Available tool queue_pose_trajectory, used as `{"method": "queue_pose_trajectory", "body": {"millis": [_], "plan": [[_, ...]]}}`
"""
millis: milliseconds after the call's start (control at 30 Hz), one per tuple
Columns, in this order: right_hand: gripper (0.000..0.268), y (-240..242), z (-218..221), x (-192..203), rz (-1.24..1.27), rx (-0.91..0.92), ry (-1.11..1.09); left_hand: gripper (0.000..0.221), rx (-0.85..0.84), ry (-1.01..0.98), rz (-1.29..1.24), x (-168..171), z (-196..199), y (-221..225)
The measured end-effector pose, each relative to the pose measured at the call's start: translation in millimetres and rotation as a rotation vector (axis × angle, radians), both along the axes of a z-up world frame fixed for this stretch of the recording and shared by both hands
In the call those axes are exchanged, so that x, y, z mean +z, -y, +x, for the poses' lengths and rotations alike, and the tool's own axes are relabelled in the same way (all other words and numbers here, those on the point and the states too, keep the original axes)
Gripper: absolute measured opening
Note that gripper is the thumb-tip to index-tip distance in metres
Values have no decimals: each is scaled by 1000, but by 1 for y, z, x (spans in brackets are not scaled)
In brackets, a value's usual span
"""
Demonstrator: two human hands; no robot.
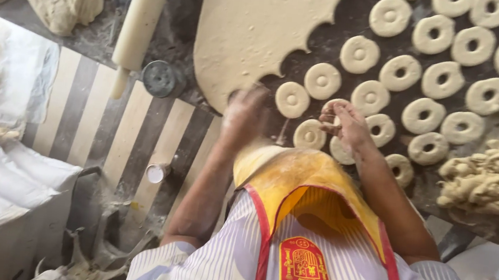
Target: Using a circular cutter to cut out doughnut shapes from a large sheet of dough.
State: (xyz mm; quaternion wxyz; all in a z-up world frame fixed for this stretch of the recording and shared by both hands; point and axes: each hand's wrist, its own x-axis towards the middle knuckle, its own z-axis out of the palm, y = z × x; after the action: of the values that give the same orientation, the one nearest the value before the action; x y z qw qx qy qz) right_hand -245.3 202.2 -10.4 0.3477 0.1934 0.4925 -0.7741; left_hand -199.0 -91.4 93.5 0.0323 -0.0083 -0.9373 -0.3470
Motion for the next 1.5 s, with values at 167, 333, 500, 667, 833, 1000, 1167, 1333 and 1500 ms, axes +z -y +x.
{"method": "queue_pose_trajectory", "body": {"millis": [167,333,500,667,833,1000,1167,1333,1500], "plan": [[21,51,12,6,195,92,-54,73,227,41,-437,-15,0,146],[31,136,27,8,310,84,-64,98,203,437,-525,-1,-25,228],[34,221,53,10,540,52,-143,84,3,501,-372,-17,-39,256],[36,268,99,1,947,140,-363,70,-171,339,101,-33,-50,283],[58,298,132,5,1194,68,-607,69,-380,425,260,-19,-70,270],[63,327,114,28,1172,178,-426,71,-744,185,-160,-17,-92,231],[64,334,107,20,1244,96,-502,72,-1057,88,-327,-10,-116,188],[54,329,105,18,1267,110,-553,78,-1387,172,-552,-31,-129,150],[19,328,104,16,1301,66,-701,72,-1695,198,-731,-49,-134,146]]}}
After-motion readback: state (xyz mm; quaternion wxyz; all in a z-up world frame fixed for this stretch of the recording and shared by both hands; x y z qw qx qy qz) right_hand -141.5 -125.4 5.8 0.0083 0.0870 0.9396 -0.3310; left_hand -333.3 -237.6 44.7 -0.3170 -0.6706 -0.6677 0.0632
